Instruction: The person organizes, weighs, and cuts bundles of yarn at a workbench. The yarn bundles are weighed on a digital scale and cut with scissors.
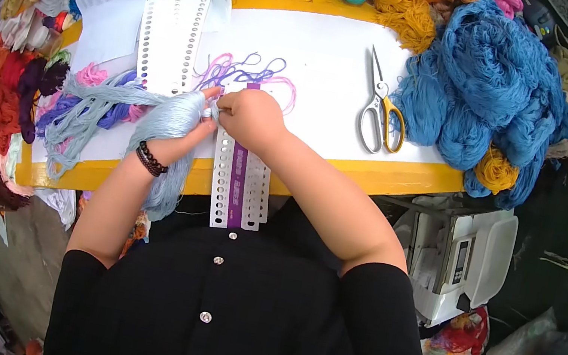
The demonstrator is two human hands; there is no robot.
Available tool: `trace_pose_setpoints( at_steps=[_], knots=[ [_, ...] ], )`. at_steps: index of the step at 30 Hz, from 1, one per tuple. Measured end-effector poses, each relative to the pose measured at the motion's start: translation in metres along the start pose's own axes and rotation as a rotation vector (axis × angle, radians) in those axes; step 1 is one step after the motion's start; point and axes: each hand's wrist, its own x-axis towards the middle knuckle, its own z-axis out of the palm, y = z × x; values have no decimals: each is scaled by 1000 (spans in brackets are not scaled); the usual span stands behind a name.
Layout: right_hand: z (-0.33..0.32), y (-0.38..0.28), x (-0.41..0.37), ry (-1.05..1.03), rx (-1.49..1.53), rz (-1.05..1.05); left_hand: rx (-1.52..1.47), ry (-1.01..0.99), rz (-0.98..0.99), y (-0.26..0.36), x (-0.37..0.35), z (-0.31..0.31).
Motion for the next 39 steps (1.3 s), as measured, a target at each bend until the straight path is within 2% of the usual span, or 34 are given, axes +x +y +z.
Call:
trace_pose_setpoints(
  at_steps=[2, 3, 4, 7, 9, 11, 12, 14, 15, 16, 18, 22, 23, 25, 26, 27, 29, 30, 32, 33, 34, 35, 36, 37, 38, 39],
  knots=[
    [5, 9, 0, 35, -90, -30, -65, -23, -49, 8, 3, 2],
    [6, 13, -1, 70, 142, -31, -130, -45, -97, 9, 3, 3],
    [6, 18, -2, 104, 376, -29, -11, -16, -61, 4, 5, 5],
    [-10, 13, -10, -91, 785, 244, 33, -60, -89, 3, 8, 2],
    [-8, 23, -10, -88, 834, 260, 47, -103, -145, 5, 11, 1],
    [-7, 30, -13, -43, 613, 243, 142, -35, -61, 3, 12, 3],
    [-9, 25, -14, -42, 615, 244, 143, -38, -61, 4, 12, 3],
    [-12, 12, -18, -30, 342, 158, 198, -36, -58, 6, 12, 4],
    [-2, 14, -17, 63, 298, 23, 198, -38, -59, 5, 12, 6],
    [4, 16, -15, 64, 299, 25, 213, -16, -42, 4, 12, 9],
    [13, 18, -10, 140, -83, -209, 230, 6, -25, 5, 12, 10],
    [21, 20, -8, 243, -118, -208, 257, 47, -108, 8, 0, -6],
    [22, 21, -8, 244, -117, -201, 293, 143, -74, 5, -7, -9],
    [22, 22, -8, 267, -81, -180, 21, 323, -87, -12, -19, -23],
    [22, 21, -8, 271, -81, -177, 56, 477, -43, -38, -24, -27],
    [20, 20, -8, 251, -79, -176, 95, 493, -112, -31, -26, -34],
    [18, 18, -7, 237, -78, -177, 439, 532, -156, -13, -23, -27],
    [17, 18, -7, 210, -58, -172, 373, 597, -57, -19, -18, -14],
    [10, 15, -10, 183, -45, -171, 429, 423, -25, -11, -6, 6],
    [2, 10, -12, 111, 97, -97, 467, 301, -53, 18, -2, 6],
    [-3, 8, -16, 39, 240, -23, 474, 225, -96, 6, 4, 14],
    [-5, 10, -23, 170, 162, -79, 481, 147, -139, -8, 9, 23],
    [-8, 14, -31, 302, 82, -136, 384, 235, -22, -10, 5, 22],
    [-12, 18, -37, 451, -193, -225, 107, 250, -34, -7, 1, 17],
    [-19, 20, -45, 485, -327, -264, -170, 261, -47, -3, -3, 12],
    [-28, 17, -50, 517, -459, -303, -413, 248, -140, -2, -5, 13]
  ],
)
